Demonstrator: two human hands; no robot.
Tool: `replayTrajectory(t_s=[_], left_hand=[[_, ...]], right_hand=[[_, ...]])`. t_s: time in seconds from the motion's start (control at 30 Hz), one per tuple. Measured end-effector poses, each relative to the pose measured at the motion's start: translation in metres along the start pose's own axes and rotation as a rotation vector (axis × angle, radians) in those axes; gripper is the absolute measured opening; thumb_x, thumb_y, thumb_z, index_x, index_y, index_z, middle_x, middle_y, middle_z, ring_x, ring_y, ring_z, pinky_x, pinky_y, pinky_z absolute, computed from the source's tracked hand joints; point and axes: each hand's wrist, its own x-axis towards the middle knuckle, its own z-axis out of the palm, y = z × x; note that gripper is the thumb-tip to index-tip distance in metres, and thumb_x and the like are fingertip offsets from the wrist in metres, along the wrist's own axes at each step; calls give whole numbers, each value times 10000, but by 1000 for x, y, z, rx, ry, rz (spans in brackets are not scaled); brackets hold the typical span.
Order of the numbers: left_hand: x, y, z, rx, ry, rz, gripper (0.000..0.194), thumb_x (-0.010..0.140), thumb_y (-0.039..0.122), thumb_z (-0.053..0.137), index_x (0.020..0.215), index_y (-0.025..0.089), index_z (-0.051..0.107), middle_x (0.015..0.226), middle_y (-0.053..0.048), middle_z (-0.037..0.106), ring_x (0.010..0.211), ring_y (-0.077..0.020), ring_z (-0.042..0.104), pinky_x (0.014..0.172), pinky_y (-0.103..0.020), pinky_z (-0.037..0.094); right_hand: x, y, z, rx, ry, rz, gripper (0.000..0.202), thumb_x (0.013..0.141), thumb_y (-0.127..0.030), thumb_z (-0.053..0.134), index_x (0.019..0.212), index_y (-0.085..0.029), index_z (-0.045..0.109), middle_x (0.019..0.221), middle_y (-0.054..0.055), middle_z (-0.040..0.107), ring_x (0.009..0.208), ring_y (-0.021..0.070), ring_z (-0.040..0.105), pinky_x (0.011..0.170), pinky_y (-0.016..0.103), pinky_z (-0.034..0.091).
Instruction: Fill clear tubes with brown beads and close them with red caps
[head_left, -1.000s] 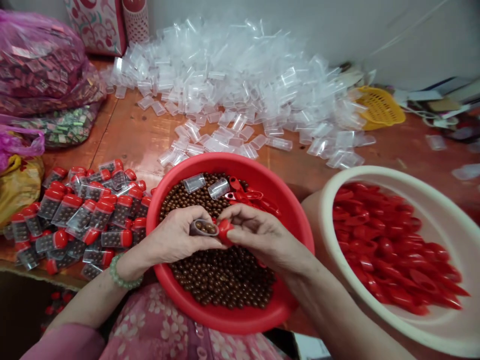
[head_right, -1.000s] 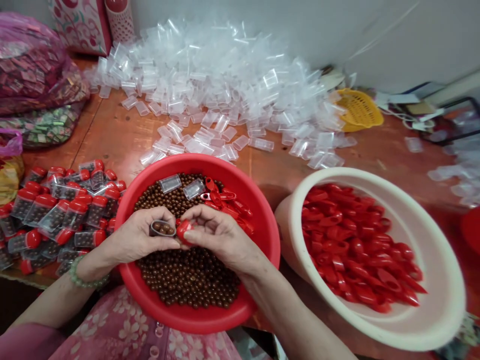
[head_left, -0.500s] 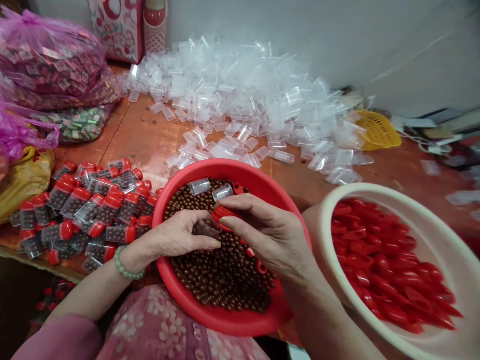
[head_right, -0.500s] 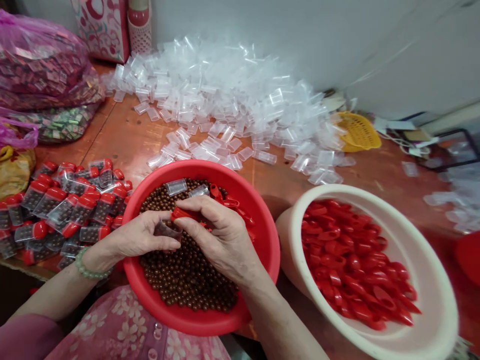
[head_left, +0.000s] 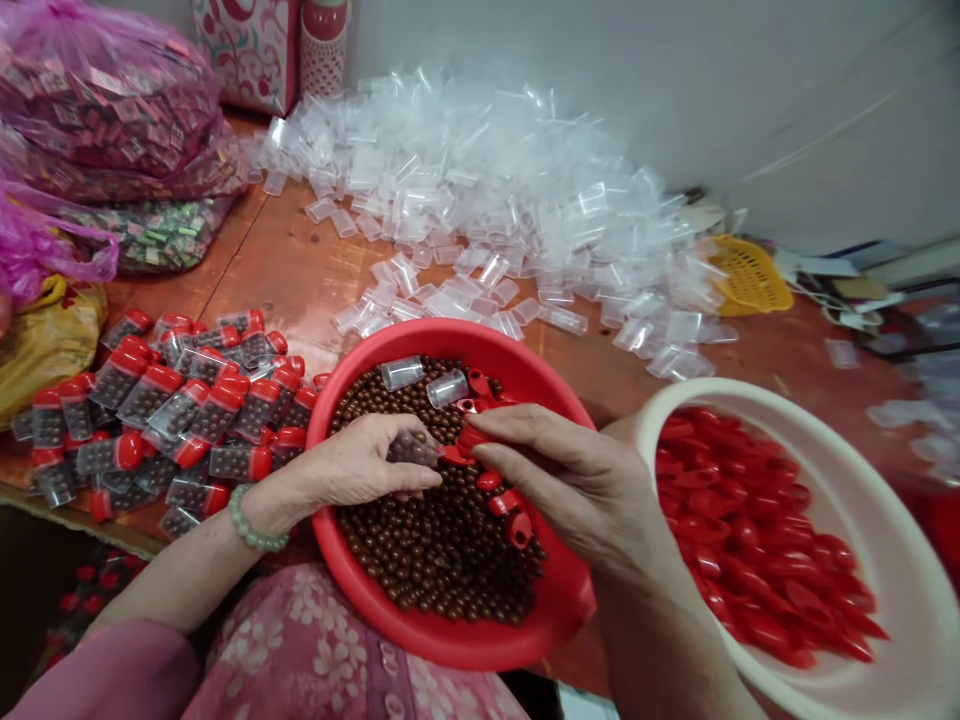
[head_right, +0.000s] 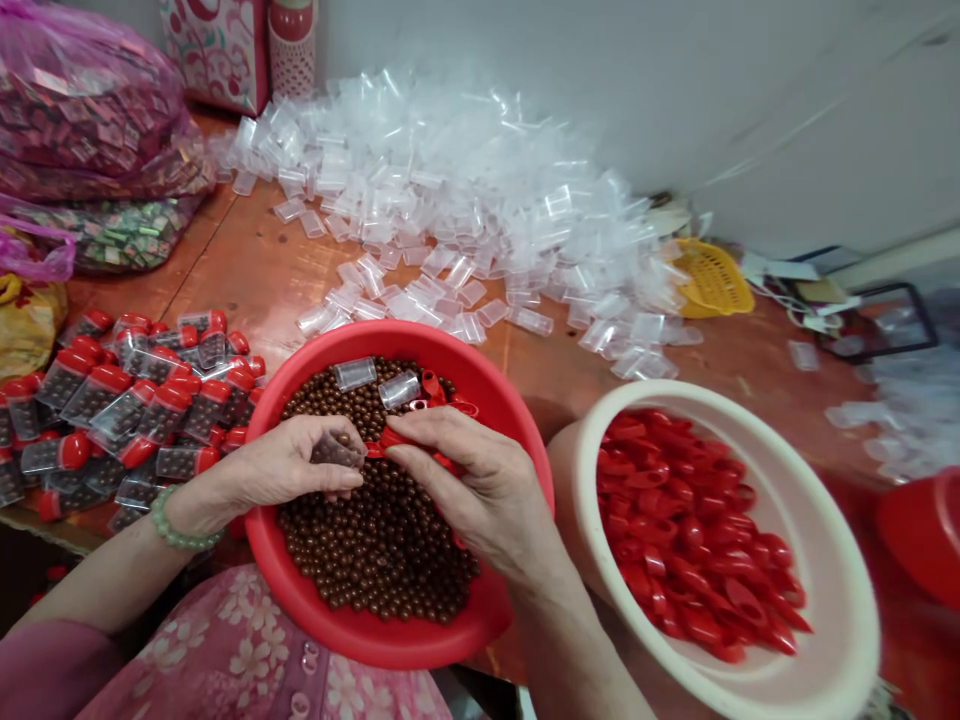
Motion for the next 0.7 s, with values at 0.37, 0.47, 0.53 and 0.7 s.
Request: replayTrajectory(t_s=[0.37,0.47,0.53,0.7], left_hand=[[0,-3,0,66,5,15,263,760,189,652,1012,141,594,702,42,558,611,-92,494,611,-240,399],[0,-2,0,83,7,2,233,759,193,650,980,137,599,691,42,559,611,-93,495,613,-238,398],[1,-3,0,81,6,-2,227,759,194,649,971,131,599,697,39,565,616,-91,497,621,-237,403],[2,-6,0,66,2,0,232,766,215,649,975,134,588,712,37,560,626,-90,501,633,-243,415]], right_hand=[[5,3,17,277,-51,144,285,813,-189,702,1053,-336,737,992,8,733,941,156,671,870,314,547],[2,7,17,281,-58,122,312,790,-195,728,1074,-325,728,997,12,727,940,162,675,854,306,555],[0,9,17,238,-45,90,300,790,-202,729,1075,-298,723,979,19,726,913,166,682,821,297,565],[-4,8,21,-87,-44,-54,258,872,-209,624,1127,-219,660,982,51,734,879,178,700,797,296,575]])
